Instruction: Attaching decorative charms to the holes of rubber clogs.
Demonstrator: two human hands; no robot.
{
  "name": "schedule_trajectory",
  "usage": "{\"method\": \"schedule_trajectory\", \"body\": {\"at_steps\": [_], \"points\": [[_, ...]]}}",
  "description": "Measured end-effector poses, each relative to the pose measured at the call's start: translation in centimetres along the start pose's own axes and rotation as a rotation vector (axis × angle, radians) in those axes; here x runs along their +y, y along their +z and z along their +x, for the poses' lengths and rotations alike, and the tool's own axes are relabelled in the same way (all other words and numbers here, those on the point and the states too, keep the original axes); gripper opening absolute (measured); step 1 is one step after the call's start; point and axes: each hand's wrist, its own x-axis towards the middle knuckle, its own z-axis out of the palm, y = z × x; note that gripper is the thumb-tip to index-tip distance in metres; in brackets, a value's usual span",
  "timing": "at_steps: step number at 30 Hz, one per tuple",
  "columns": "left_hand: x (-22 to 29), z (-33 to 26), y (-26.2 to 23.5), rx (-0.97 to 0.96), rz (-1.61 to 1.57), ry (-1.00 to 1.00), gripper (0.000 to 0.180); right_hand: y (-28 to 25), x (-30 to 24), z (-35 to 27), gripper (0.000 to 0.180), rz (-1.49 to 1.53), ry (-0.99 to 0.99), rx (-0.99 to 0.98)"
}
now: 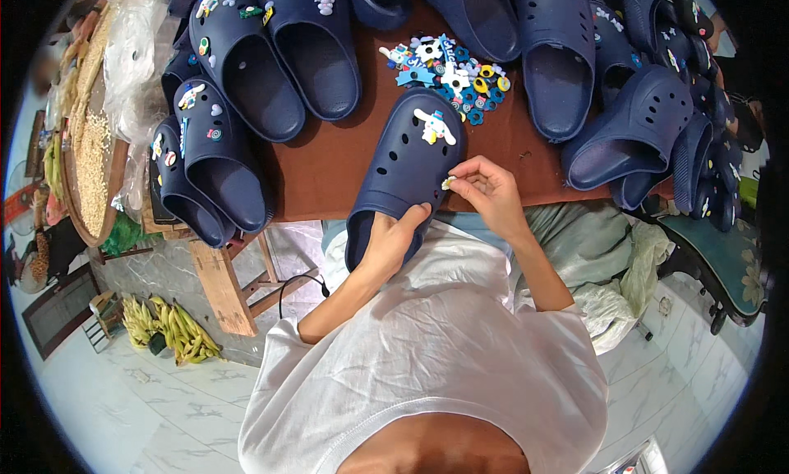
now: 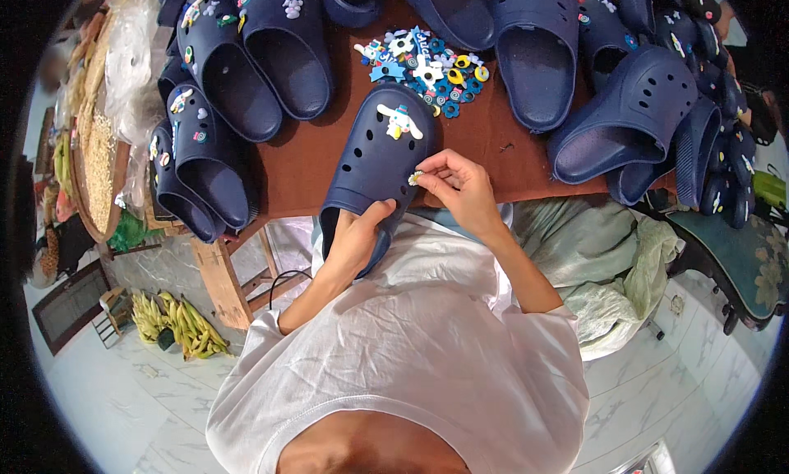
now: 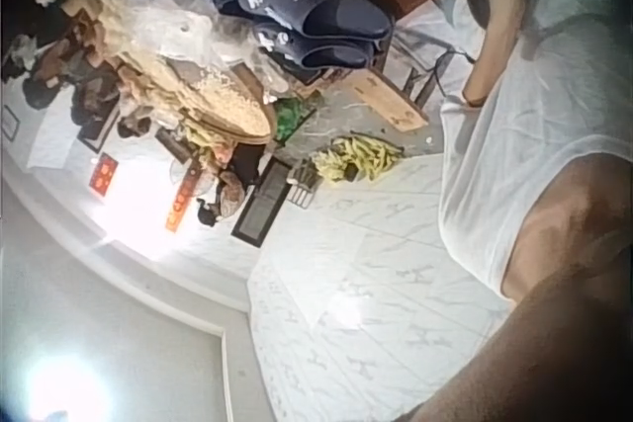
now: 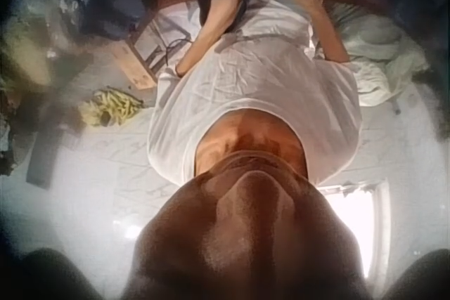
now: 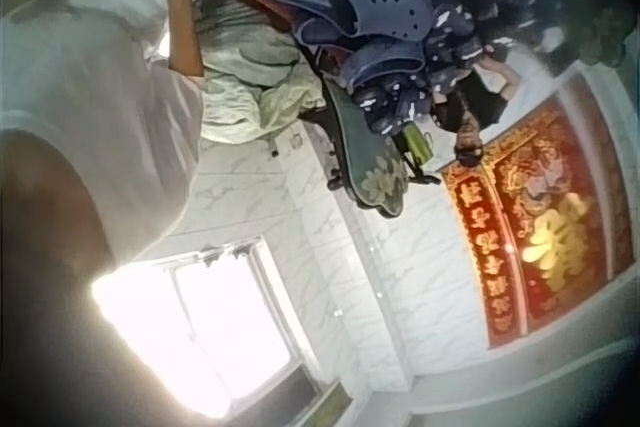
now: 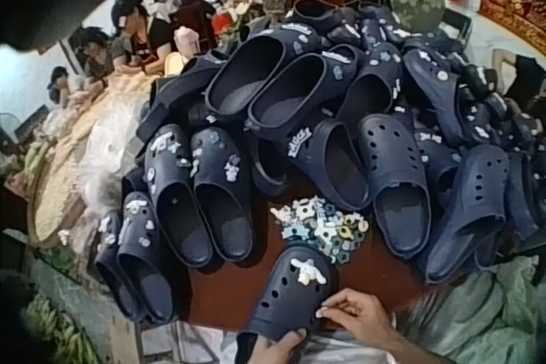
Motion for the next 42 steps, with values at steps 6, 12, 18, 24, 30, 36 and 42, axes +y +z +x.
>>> {"method": "schedule_trajectory", "body": {"at_steps": [6,12,18,24,30,36,42], "points": [[-0.4,-0.5,0.0,0.038,-0.006,0.016,0.039,0.0,-1.0,0.5,0.015,-0.045,0.081,-0.034],[-1.5,-0.8,-0.7,0.123,-0.026,-0.012,0.040,0.6,-1.1,1.1,0.029,-0.153,0.079,-0.022],[-1.0,-0.5,-0.8,0.119,-0.069,-0.041,0.041,1.7,0.4,0.9,0.026,-0.025,0.125,0.037],[0.3,-0.3,-0.8,0.101,-0.215,-0.037,0.047,1.6,-0.2,1.2,0.013,-0.312,-0.138,0.137],[0.7,-0.7,-1.1,0.049,-0.135,0.022,0.058,-1.8,-0.5,4.2,0.013,-0.834,-0.332,0.357],[0.4,-1.1,-1.4,0.050,-0.064,0.044,0.055,-1.0,-0.2,6.1,0.022,-0.940,-0.362,0.314],[-0.4,-1.3,-2.0,0.000,-0.006,0.047,0.052,-1.2,0.1,6.8,0.021,-0.993,-0.319,0.356]]}}
